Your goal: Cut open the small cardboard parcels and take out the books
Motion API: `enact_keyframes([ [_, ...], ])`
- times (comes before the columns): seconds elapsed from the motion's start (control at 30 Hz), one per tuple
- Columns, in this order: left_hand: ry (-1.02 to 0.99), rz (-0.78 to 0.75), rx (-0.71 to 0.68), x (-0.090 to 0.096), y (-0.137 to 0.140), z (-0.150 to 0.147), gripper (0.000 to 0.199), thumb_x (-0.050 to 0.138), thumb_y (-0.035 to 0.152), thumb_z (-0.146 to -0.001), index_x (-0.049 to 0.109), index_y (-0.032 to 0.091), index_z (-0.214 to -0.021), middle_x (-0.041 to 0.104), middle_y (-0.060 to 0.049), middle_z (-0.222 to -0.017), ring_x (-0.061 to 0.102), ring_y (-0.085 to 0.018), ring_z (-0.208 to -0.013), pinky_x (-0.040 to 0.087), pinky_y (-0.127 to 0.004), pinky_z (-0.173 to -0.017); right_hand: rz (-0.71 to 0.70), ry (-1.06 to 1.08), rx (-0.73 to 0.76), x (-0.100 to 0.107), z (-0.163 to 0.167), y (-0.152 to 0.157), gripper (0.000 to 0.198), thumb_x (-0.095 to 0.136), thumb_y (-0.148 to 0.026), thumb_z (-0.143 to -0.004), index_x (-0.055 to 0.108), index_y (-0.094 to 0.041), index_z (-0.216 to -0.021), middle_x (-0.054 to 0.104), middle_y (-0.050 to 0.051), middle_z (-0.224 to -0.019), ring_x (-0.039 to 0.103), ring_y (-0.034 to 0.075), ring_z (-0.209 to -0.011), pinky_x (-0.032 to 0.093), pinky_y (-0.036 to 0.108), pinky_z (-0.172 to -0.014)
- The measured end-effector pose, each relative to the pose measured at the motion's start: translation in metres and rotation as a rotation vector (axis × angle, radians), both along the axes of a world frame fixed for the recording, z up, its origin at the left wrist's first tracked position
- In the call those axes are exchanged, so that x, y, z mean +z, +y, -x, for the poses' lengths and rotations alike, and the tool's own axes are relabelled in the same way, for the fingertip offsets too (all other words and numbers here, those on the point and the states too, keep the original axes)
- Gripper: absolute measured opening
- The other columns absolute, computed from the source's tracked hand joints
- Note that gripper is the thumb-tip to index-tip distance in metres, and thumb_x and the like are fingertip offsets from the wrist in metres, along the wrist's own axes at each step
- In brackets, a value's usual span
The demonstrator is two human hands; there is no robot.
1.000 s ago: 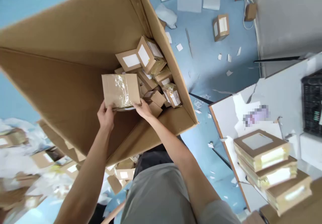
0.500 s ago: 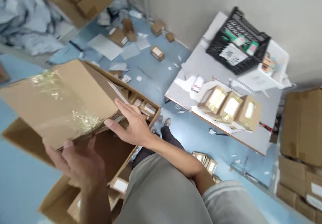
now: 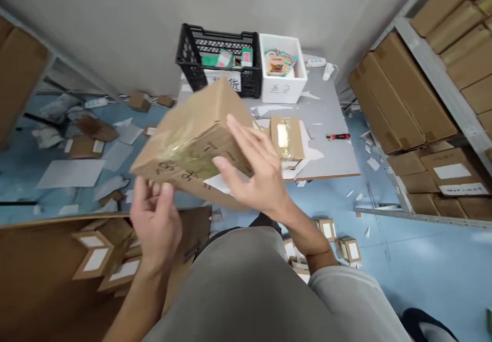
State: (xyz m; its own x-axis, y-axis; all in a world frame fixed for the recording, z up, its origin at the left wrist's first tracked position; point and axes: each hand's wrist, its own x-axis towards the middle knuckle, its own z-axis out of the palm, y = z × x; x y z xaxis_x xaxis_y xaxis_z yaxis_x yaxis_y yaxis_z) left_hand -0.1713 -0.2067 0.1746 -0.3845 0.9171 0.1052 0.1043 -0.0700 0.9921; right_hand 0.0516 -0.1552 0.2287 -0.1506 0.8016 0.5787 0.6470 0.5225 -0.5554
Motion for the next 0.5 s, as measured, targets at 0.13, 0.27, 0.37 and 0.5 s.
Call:
enact_keyframes([
  [0.13,-0.137,0.150,-0.367,-0.001,0.054,-0.126,0.080,0.076,0.071,-0.105,0.055,0.035,-0.173,0.067,-0.012,-0.170,0.058,-0.036,-0.167,0.054,-0.048,-0.135,0.011,-0.041,-0.228,0.008,-0.149,0.012,0.062,0.054,-0.052,-0.122,0.053,-0.034,-0.181,0.071,0.008,-0.169,0.068,0.034,-0.155,0.060,0.065,-0.130],
  [0.27,-0.238,0.224,-0.690,-0.008,0.096,-0.230,0.084,0.078,0.067,-0.105,0.048,0.035,-0.176,0.057,-0.012,-0.181,0.044,-0.039,-0.176,0.049,-0.053,-0.139,0.056,0.071,-0.351,-0.008,-0.260,0.019,0.063,0.058,-0.059,-0.120,0.061,-0.030,-0.176,0.073,0.008,-0.167,0.070,0.036,-0.156,0.057,0.066,-0.133],
  [0.37,-0.288,0.146,-0.798,-0.031,0.131,-0.288,0.087,0.085,0.062,-0.100,0.051,0.030,-0.174,0.058,-0.015,-0.180,0.051,-0.040,-0.170,0.051,-0.058,-0.137,0.128,0.215,-0.414,-0.043,-0.319,0.041,0.063,0.064,-0.064,-0.116,0.069,-0.030,-0.170,0.074,0.006,-0.167,0.068,0.036,-0.158,0.055,0.060,-0.136],
  [0.5,-0.233,0.105,-0.815,-0.080,0.183,-0.340,0.076,0.084,0.048,-0.099,0.059,0.023,-0.166,0.067,-0.017,-0.171,0.065,-0.038,-0.158,0.054,-0.059,-0.134,0.230,0.353,-0.422,-0.116,-0.377,0.093,0.070,0.065,-0.068,-0.113,0.069,-0.025,-0.168,0.074,0.010,-0.166,0.070,0.033,-0.155,0.055,0.058,-0.136],
])
